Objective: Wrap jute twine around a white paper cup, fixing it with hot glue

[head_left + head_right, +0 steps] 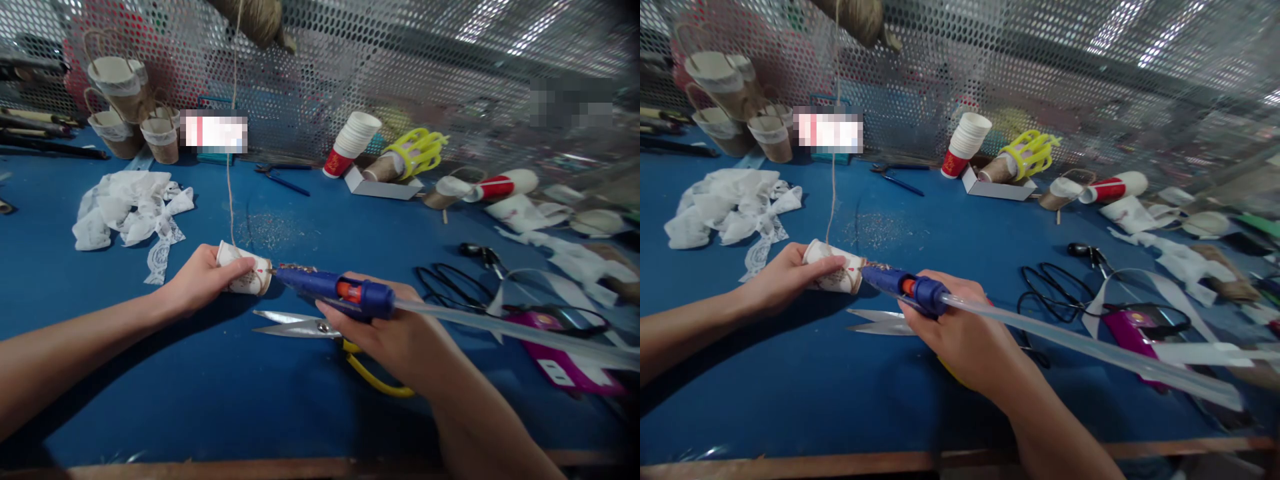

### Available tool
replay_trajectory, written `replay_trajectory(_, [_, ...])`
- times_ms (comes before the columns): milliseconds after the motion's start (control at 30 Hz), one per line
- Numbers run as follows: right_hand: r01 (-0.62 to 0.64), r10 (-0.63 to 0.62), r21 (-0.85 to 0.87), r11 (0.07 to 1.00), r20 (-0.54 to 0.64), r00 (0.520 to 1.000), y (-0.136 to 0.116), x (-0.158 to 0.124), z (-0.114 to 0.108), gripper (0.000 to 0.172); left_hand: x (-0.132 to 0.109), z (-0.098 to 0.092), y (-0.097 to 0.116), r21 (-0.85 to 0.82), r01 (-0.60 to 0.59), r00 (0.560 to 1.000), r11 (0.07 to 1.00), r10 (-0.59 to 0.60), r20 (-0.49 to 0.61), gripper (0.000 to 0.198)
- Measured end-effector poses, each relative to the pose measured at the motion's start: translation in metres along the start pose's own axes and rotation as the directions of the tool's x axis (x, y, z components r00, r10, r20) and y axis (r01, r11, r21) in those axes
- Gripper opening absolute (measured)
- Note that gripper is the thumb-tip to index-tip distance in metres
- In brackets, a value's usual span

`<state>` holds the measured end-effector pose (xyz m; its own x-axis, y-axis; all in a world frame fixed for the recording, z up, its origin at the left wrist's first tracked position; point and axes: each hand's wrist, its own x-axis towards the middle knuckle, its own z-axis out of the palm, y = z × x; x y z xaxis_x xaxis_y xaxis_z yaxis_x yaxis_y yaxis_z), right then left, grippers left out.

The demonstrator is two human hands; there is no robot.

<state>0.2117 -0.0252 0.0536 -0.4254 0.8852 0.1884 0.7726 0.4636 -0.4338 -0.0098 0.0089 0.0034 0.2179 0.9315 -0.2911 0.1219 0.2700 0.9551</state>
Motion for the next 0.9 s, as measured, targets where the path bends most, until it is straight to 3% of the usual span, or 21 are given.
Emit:
replay_trajectory(167, [-0.034,0.034,-0.01,0.999,0.021,0.999,-0.0033,-0.0013,-0.0021,0.01,0.0003,0.0003,-0.0001,-0.025,0.007,1.0,1.0,-0.007,0.011,0.024])
replay_trajectory(633, [0.015,-0.016,0.01,1.0,0.051,0.999,-0.001,-0.0085,-0.0012,0.009,-0.0013,0.0011,0.0025,-0.039,0.007,1.0,0.999,-0.008,-0.007,0.023])
replay_trajectory(900, [-0.037,0.037,0.015,0.999,-0.011,0.999,0.0008,-0.0046,0.0015,0.012,-0.0015,0.0011,-0.0005,-0.011,-0.026,1.0,1.0,0.026,0.016,0.024])
